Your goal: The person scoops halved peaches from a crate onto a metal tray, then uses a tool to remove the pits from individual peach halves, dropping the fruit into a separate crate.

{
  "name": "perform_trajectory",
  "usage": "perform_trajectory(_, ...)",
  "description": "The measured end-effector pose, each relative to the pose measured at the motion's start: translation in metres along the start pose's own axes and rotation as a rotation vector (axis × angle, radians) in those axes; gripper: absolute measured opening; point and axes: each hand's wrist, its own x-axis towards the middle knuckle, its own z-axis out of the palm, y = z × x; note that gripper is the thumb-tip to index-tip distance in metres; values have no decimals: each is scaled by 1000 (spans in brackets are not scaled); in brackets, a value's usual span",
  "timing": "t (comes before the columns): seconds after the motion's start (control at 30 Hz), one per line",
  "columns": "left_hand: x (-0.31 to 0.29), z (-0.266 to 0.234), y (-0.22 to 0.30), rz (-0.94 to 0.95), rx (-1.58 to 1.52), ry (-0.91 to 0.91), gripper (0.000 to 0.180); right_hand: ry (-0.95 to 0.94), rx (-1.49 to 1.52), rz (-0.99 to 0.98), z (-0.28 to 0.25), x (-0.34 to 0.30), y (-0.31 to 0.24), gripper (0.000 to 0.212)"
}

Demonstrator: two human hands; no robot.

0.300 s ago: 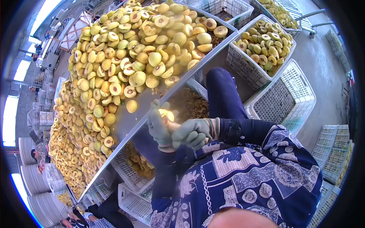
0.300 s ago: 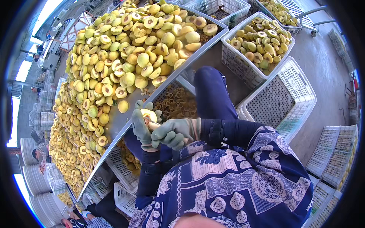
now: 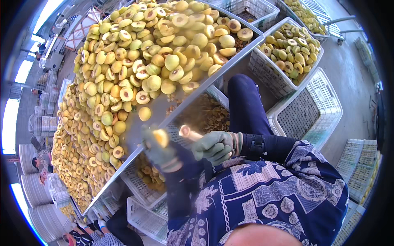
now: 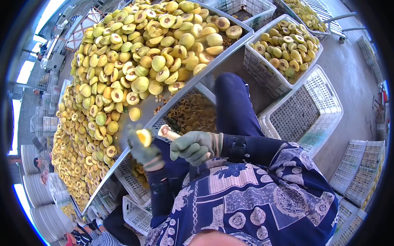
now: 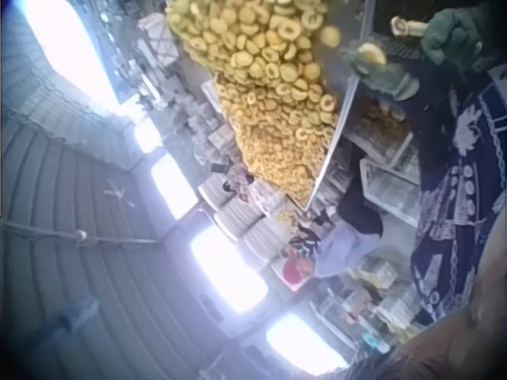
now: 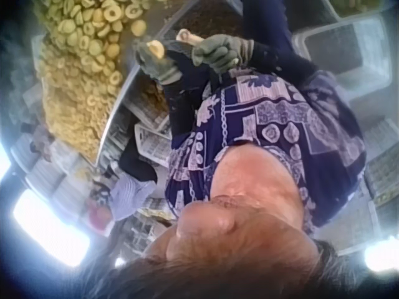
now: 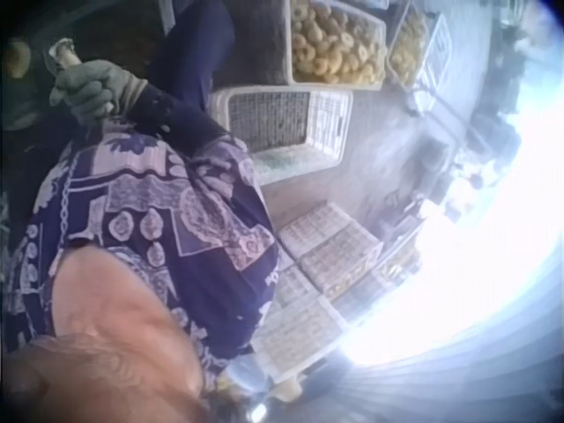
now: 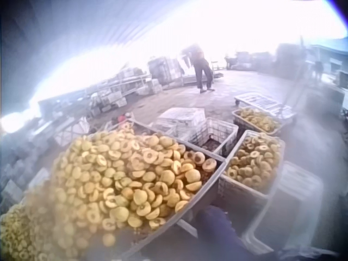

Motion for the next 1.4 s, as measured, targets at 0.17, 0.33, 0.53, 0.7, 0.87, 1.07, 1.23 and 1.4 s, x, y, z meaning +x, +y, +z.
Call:
perform_trajectory(0.17,25,-83,-96,-679,-365,-63,35,1111,-748,158,14,8,-18,24)
perform_trajectory(0.33,65,-55,-111,-239,301,-415,37,1263,-896,165,-23,14,-24,27)
perform_trajectory(0.53,92,50,-135,36,387,-542,50,1291,-923,185,-21,17,-23,30)
perform_trajectory(0.7,98,43,-148,-561,-175,-658,46,1297,-938,173,4,21,-28,25)
perform_trajectory(0.87,78,8,-51,-859,-1224,-591,60,1120,-1091,112,24,40,-36,26)
perform_trajectory(1.07,38,14,13,-813,-1302,-488,58,1022,-1268,-142,26,48,-21,26)
perform_trajectory(1.23,24,14,40,-687,-1280,-457,53,924,-1928,-97,-56,28,-18,28)
perform_trajectory(1.4,19,13,41,-610,-1218,-453,55,1031,-2034,490,16,24,-13,21)
